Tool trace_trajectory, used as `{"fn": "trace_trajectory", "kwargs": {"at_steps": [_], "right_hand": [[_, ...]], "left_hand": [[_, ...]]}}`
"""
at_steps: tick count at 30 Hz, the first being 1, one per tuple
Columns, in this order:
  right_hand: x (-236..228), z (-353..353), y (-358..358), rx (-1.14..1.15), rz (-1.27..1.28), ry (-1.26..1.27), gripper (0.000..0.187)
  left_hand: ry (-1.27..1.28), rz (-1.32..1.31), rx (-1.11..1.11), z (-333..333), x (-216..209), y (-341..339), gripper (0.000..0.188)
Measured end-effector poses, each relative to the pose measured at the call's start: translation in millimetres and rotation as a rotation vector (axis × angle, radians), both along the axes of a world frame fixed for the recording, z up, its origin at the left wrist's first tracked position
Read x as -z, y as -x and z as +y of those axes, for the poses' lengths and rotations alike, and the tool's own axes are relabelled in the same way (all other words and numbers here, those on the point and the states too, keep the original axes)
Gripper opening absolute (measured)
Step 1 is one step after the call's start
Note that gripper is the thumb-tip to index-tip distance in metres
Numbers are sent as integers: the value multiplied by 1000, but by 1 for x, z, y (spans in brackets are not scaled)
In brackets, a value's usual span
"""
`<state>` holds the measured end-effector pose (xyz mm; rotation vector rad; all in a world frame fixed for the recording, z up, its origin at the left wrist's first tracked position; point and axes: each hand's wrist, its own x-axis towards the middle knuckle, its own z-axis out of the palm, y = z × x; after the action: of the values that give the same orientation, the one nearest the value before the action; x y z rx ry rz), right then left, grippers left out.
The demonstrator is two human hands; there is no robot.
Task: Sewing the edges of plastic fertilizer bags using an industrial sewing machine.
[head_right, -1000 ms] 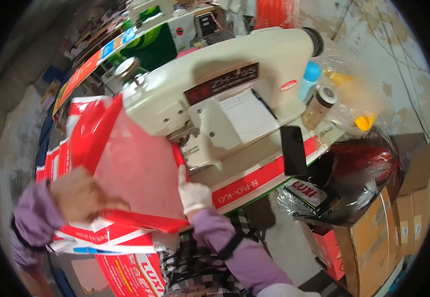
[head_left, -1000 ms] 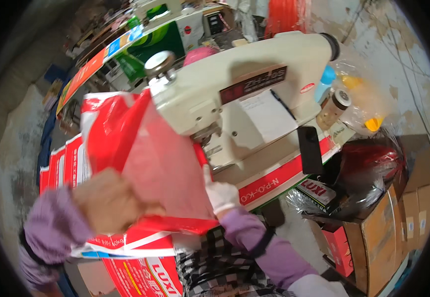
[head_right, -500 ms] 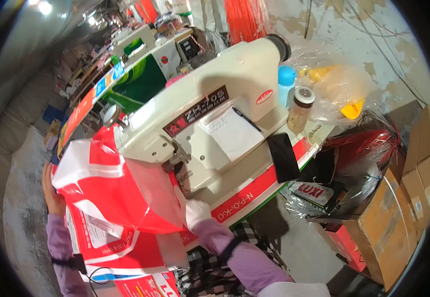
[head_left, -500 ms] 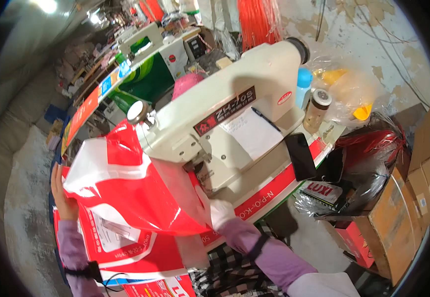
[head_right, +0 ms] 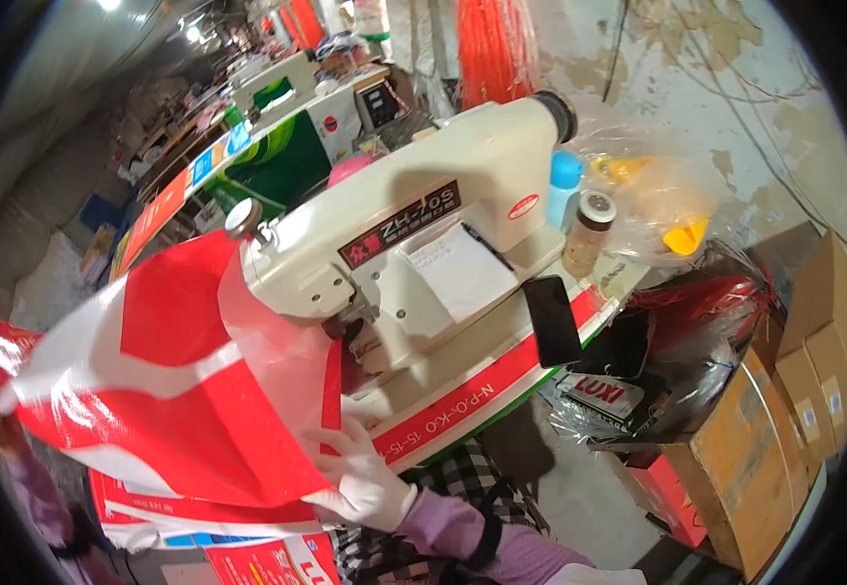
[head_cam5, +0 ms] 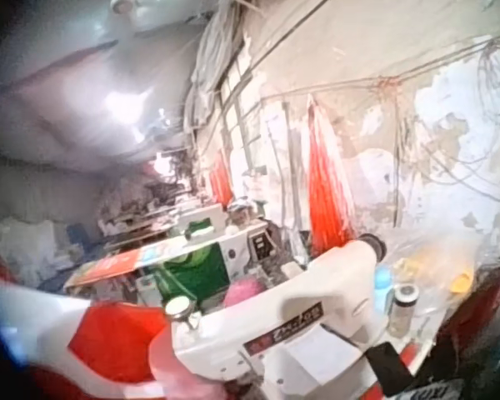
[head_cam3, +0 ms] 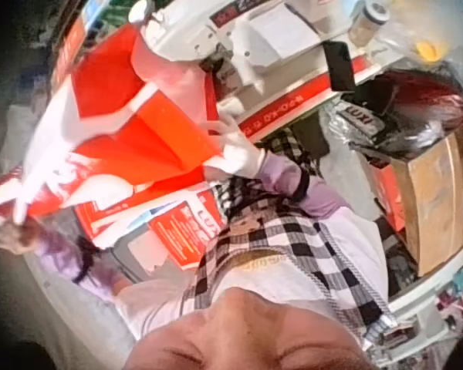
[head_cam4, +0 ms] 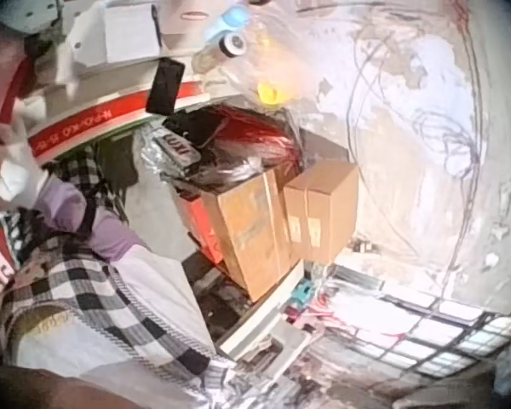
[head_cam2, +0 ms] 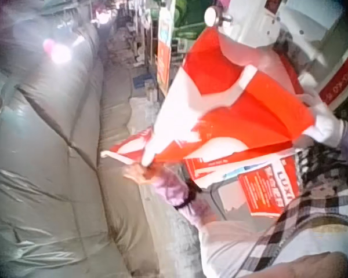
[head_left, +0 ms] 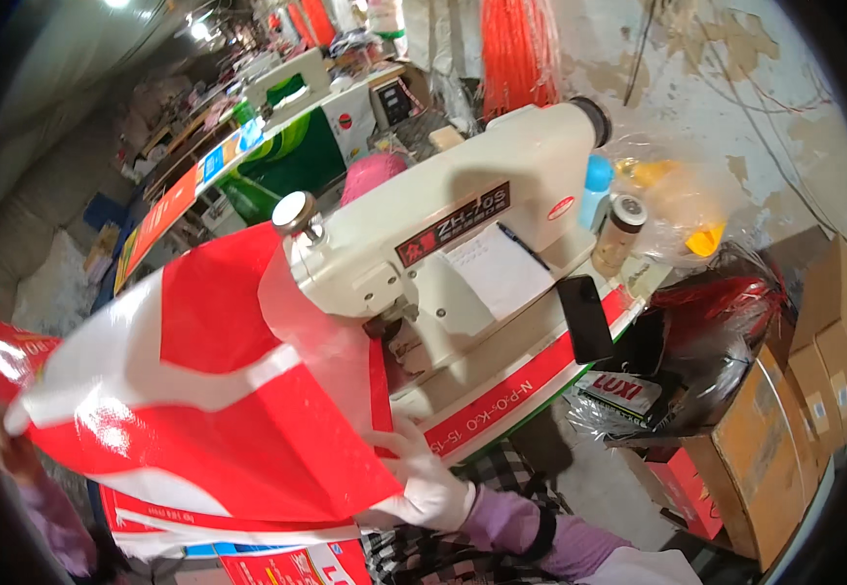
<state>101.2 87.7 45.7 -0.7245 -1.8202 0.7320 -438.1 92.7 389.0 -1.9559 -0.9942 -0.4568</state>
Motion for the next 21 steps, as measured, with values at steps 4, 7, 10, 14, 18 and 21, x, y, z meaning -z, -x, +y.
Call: {"fn": "trace_trajectory", "kwargs": {"at_steps": [4, 7, 10, 14, 18, 21], "right_hand": [[40, -52, 17, -206, -146, 208, 32], [74, -73, 25, -377, -159, 416, 32], [85, -79, 10, -376, -58, 663, 36], [119, -83, 8, -308, -335, 405, 37], [95, -75, -16, -193, -277, 625, 41], [101, -81, -15, -134, -223, 621, 45]], "left_hand": [[784, -371, -644, -94, 98, -79, 67], [1186, -403, -409, -83, 144, -184, 80], [1416, -228, 501, -14, 186, -336, 71], [1245, -562, 410, 43, 342, -431, 57], [770, -1088, 5, 100, 423, -336, 53], [675, -956, -32, 101, 430, -295, 52]]}}
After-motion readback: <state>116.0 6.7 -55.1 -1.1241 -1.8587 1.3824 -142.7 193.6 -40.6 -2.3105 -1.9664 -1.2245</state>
